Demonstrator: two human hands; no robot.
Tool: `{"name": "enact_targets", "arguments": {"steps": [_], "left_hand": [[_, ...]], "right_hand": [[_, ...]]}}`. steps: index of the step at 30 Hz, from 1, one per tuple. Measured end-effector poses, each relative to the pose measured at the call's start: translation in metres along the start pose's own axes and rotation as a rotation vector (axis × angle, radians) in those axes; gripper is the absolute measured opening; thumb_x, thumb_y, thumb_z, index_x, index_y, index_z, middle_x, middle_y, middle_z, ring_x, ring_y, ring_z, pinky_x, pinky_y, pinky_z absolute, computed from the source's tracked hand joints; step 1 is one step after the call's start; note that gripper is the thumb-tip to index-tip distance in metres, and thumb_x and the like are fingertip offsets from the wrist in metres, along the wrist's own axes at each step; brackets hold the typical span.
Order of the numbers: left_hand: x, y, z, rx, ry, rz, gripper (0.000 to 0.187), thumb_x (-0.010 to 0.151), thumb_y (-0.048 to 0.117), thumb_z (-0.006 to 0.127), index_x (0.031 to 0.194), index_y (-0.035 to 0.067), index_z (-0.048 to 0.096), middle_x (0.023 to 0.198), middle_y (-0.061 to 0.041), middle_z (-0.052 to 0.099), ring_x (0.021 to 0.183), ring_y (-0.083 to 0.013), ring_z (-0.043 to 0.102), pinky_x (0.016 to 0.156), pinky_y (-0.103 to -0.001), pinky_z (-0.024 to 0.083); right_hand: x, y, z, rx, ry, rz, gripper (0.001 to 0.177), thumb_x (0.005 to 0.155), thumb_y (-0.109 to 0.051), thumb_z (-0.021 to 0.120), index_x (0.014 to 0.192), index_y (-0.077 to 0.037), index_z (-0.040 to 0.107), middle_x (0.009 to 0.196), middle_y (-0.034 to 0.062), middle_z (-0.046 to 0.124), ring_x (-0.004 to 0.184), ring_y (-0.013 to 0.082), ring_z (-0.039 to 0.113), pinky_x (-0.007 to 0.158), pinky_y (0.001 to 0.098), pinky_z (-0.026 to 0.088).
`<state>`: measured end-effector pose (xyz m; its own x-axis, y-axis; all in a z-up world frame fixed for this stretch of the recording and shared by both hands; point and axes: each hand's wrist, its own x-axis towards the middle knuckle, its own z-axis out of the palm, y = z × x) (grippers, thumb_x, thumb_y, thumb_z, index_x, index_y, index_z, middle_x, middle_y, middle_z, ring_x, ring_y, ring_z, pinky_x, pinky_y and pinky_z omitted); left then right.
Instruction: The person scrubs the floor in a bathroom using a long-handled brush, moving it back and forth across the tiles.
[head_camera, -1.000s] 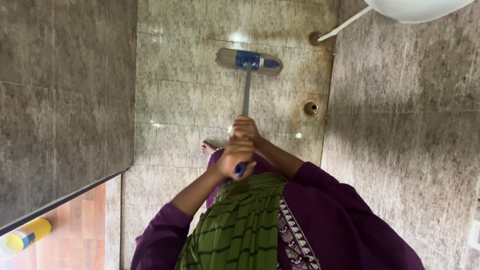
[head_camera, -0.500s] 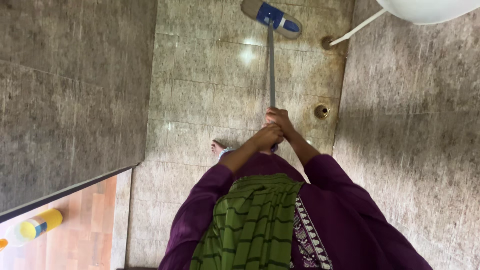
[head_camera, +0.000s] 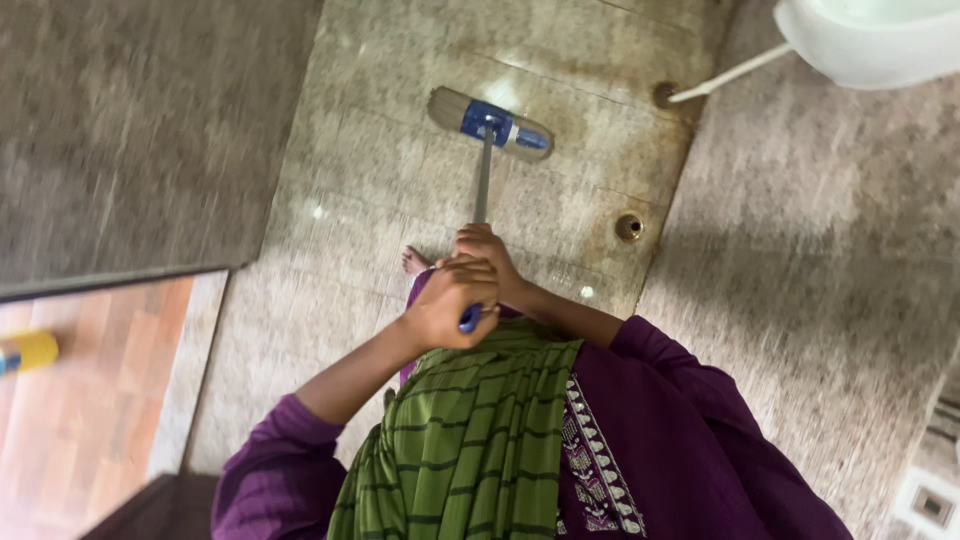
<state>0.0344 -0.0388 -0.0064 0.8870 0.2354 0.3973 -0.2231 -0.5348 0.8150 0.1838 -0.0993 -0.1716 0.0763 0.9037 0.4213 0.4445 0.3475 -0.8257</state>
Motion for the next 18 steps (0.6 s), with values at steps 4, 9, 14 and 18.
{"name": "enact_targets", "arguments": {"steps": [4,9,14,18], "left_hand": [[-0.026,0.039,-0.034,-0.023,0.024,-0.075,0.019,0.067,0.007,0.066,0.064,0.007,0.047,0.069,-0.011,0.055,0.071,-0.0317,0.058,0.073,-0.043,0.047],[-0.063,0.054,-0.045,0.0,0.092,-0.061,0.019,0.062,0.008,0.065,0.062,0.008,0.046,0.065,-0.01,0.053,0.065,-0.0311,0.057,0.069,-0.042,0.047],[-0.083,0.011,-0.067,-0.102,0.146,0.07,0.014,0.055,0.009,0.059,0.054,0.012,0.045,0.054,-0.005,0.048,0.051,-0.0244,0.05,0.067,-0.039,0.049],[-0.1,-0.027,-0.101,-0.061,0.169,0.144,0.016,0.062,0.011,0.065,0.061,0.008,0.05,0.061,-0.008,0.052,0.061,-0.0281,0.054,0.07,-0.041,0.048]], "right_hand": [[0.016,-0.046,0.033,0.237,-0.127,-0.024,0.024,0.097,-0.02,0.062,0.077,-0.007,0.054,0.076,-0.0005,0.048,0.076,0.0156,0.048,0.081,0.0314,0.041],[0.007,-0.05,0.089,0.354,-0.22,0.038,0.028,0.105,-0.022,0.052,0.081,-0.009,0.054,0.077,-0.0019,0.047,0.078,0.0151,0.048,0.084,0.0299,0.045],[0.04,-0.048,0.128,0.291,-0.199,-0.039,0.024,0.103,-0.023,0.053,0.082,-0.011,0.054,0.082,-0.0011,0.05,0.084,0.0161,0.05,0.087,0.0317,0.043],[0.077,-0.035,0.153,0.236,-0.113,-0.117,0.019,0.1,-0.022,0.056,0.084,-0.011,0.056,0.086,0.0,0.053,0.091,0.0173,0.051,0.089,0.034,0.041]]}}
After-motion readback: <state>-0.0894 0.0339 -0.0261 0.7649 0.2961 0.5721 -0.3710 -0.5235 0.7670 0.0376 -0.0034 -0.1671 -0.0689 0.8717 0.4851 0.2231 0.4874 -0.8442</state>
